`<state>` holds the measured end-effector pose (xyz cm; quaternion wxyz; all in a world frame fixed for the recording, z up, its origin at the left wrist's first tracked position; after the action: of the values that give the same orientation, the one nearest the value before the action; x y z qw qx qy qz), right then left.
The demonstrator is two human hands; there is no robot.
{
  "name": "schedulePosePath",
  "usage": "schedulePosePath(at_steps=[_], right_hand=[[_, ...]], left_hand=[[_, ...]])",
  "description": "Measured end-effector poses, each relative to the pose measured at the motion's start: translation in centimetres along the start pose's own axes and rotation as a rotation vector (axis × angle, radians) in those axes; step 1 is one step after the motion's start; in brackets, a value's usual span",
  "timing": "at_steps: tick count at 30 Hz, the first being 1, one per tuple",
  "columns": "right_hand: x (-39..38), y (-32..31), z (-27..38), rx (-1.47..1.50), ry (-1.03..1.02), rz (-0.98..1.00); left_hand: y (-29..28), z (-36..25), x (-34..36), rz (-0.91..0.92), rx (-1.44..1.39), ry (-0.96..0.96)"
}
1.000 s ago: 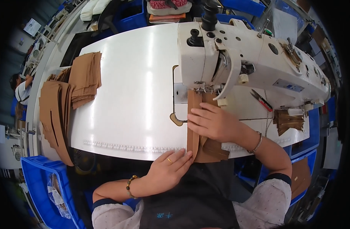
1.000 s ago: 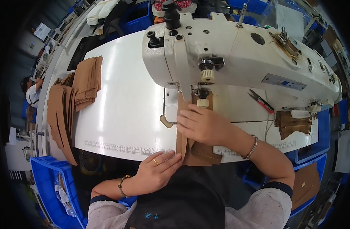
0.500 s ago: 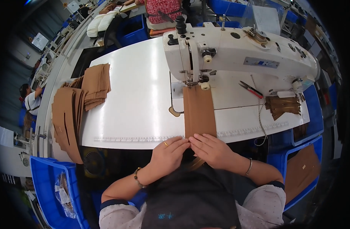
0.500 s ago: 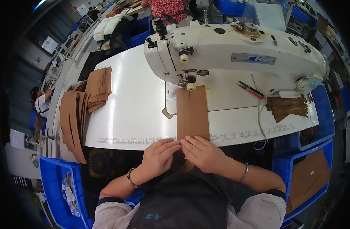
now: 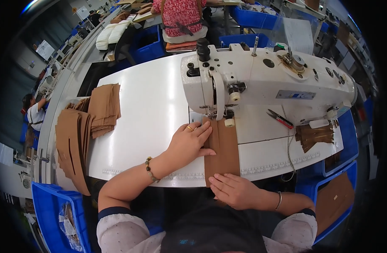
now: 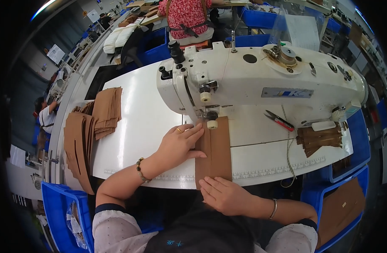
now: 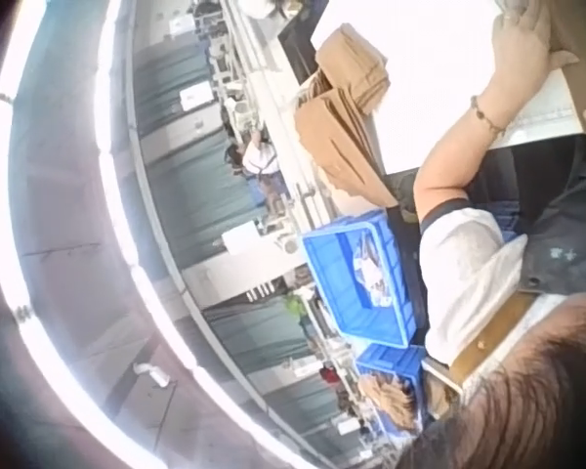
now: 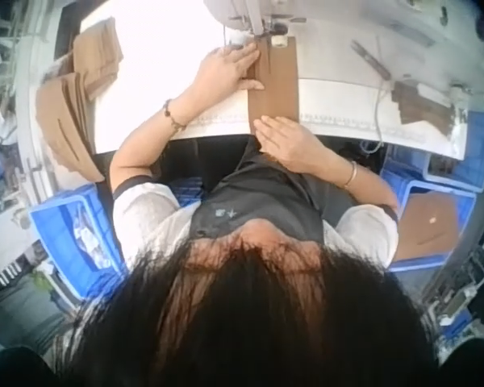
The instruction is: Sewing a zipper and a label tag onto a leather component using an industrial sewing machine.
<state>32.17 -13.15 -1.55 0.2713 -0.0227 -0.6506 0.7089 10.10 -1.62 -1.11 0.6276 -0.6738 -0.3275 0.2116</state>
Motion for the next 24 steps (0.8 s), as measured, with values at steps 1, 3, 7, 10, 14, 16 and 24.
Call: schedulePosePath(at_steps=[1, 3, 7, 10, 14, 16, 24], right_hand=[[0.3, -1.0, -0.4, 0.126, -0.031, 0.062], [1.5, -3.2, -1.6, 0.329, -0.054, 0.061], [3.8, -6.3, -4.9, 0.015, 0.13, 0.168], [6.1, -5.0, -8.0, -0.267, -0.011, -0.048], [6.9, -1.4, -10.5, -0.29, -0.099, -0.058], [6.7, -0.1, -10.7, -0.05, -0.163, -0.15], [5.9, 1.1, -11.6, -0.133, -0.078, -0.028]], left_hand=[[0.0, 0.0, -0.1, 0.003, 0.021, 0.02], [0.1, -0.1, -0.2, -0.007, 0.041, 0.038], [0.5, -0.5, -0.7, -0.05, 0.042, 0.022], [0.7, -0.5, -1.0, -0.086, -0.009, -0.012], [0.9, -0.3, -1.2, -0.073, -0.062, -0.021], [0.9, -0.1, -1.2, -0.065, -0.08, -0.038], [0.5, -0.1, -1.3, -0.107, -0.272, -0.124]])
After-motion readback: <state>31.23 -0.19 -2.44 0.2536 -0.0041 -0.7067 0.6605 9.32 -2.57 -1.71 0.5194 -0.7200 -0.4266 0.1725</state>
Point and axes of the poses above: each hand's wrist, its own x-axis towards the middle knuckle, its own y-axis out of the palm, z = x × y, the point moved 1 cm from there along x, towards the middle knuckle, and after that the axes turned 7 degrees about z, right-handed, at the moved point
